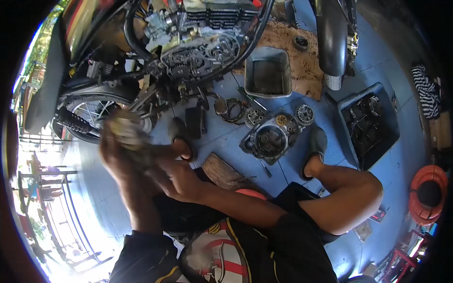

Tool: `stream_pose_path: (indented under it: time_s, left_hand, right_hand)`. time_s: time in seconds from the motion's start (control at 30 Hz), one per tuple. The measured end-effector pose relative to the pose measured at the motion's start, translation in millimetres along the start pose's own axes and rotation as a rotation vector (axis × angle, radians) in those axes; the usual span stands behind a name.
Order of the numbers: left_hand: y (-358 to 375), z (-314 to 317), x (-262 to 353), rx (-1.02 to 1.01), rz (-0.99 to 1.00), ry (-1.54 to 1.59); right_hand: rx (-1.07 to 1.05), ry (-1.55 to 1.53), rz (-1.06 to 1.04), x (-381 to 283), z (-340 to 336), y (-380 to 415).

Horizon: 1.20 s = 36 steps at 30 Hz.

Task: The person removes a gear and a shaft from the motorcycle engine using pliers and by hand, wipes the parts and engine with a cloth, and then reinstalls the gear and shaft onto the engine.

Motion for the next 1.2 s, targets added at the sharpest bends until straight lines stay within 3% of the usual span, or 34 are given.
stream_pose_path:
  time_s: [0.03, 0.07, 0.17, 0.23, 0.3, 0.37, 0.43, 0.5, 0.57, 0.63, 0.7, 0.73, 0.8, 0.83, 0.87, 0.9, 0.93, 0.97, 1.03, 1.07, 1.1, 1.13, 1.17, 1.2]
  left_hand:
    - [-14, -39, -22, 0.193, 0.085, -0.223]
    - [-28, -59, -32, 0.296, -0.102, 0.12]
    - [-33, -54, -16, 0.418, -0.217, 0.315]
    - [-33, -48, -28, 0.258, -0.229, 0.457]
    - [-26, -39, -18, 0.202, -0.208, 0.34]
    - [-30, -54, -33, 0.166, -0.265, 0.32]
    - [-25, -59, -34, 0.181, -0.269, 0.359]
    - [-27, -62, -31, 0.238, -0.33, 0.362]
    - [-27, -66, -31, 0.244, -0.278, 0.364]
    - [-33, -82, -45, 0.112, -0.207, 0.456]
    - [-38, -90, -43, 0.176, -0.183, 0.135]
    - [-45, -106, -53, 0.184, -0.189, 0.118]
    - [-56, -108, -64, -0.627, -0.153, 0.976]
    - [-60, -133, -78, -0.404, -0.084, 0.759]
    - [-53, -130, -73, -0.076, -0.103, 0.585]
    - [-39, -116, -57, 0.247, -0.114, 0.407]
    - [-37, -105, -45, 0.316, -0.218, 0.249]
    - [-36, -108, -46, 0.318, -0.222, 0.241]
    - [-41, -100, -57, 0.128, -0.341, 0.505]
    - [-48, -99, -65, -0.179, -0.411, 0.676]
    - [-46, -92, -62, -0.181, -0.415, 0.675]
    - [-44, -94, -61, -0.039, -0.392, 0.573]
    - [-39, -92, -56, 0.1, -0.367, 0.467]
    - [-35, -91, -49, 0.236, -0.337, 0.359]
  right_hand:
    - [0.043, -0.068, 0.012, 1, 7, 5]
    - [0.09, -0.135, 0.021, 4, 12, 9]
    - [0.014, -0.091, -0.035, 17, 31, 23]
    - [-0.05, -0.05, 0.018, 15, 27, 22]
    - [-0.13, -0.017, 0.064, 21, 20, 22]
    - [-0.199, 0.213, 0.056, 29, 17, 23]
    - [-0.08, 0.156, 0.068, 30, 12, 22]
    - [0.165, -0.042, 0.161, 35, 0, 20]
    - [0.179, 0.069, 0.078, 40, -2, 20]
    - [0.18, 0.168, -0.004, 45, -10, 24]
    - [-0.08, 0.085, 0.181, 62, -10, 28]
    - [-0.079, 0.169, 0.209, 65, -19, 29]
    - [-0.003, 0.147, 0.183, 80, -54, 23]
    - [0.071, 0.837, -0.057, 80, -82, 22]
    - [0.326, 0.801, 0.219, 81, -130, 14]
    - [0.556, 0.526, 0.354, 85, -167, 8]
    - [0.603, 0.55, 0.488, 101, -206, 14]
    - [0.732, 0.465, 0.436, 109, -235, 20]
    - [0.724, 0.854, 0.295, 126, -284, 41]
    - [0.724, 0.856, 0.299, 132, -300, 54]
    - [0.685, 0.794, 0.585, 150, -315, 69]
    - [0.637, 0.719, 0.866, 171, -322, 87]
    - [0.639, 0.718, 0.87, 180, -322, 93]
    - [0.488, 0.909, 0.927, 190, -317, 95]
Point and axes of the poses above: each hand's wrist, its own y-axis away from the middle knuckle, its own z-axis out of the palm, x = y × z, the point moved 6 cm from there along -y, towards the middle knuckle, and after that the axes turned 5 degrees about y, right-handed, at the moved point
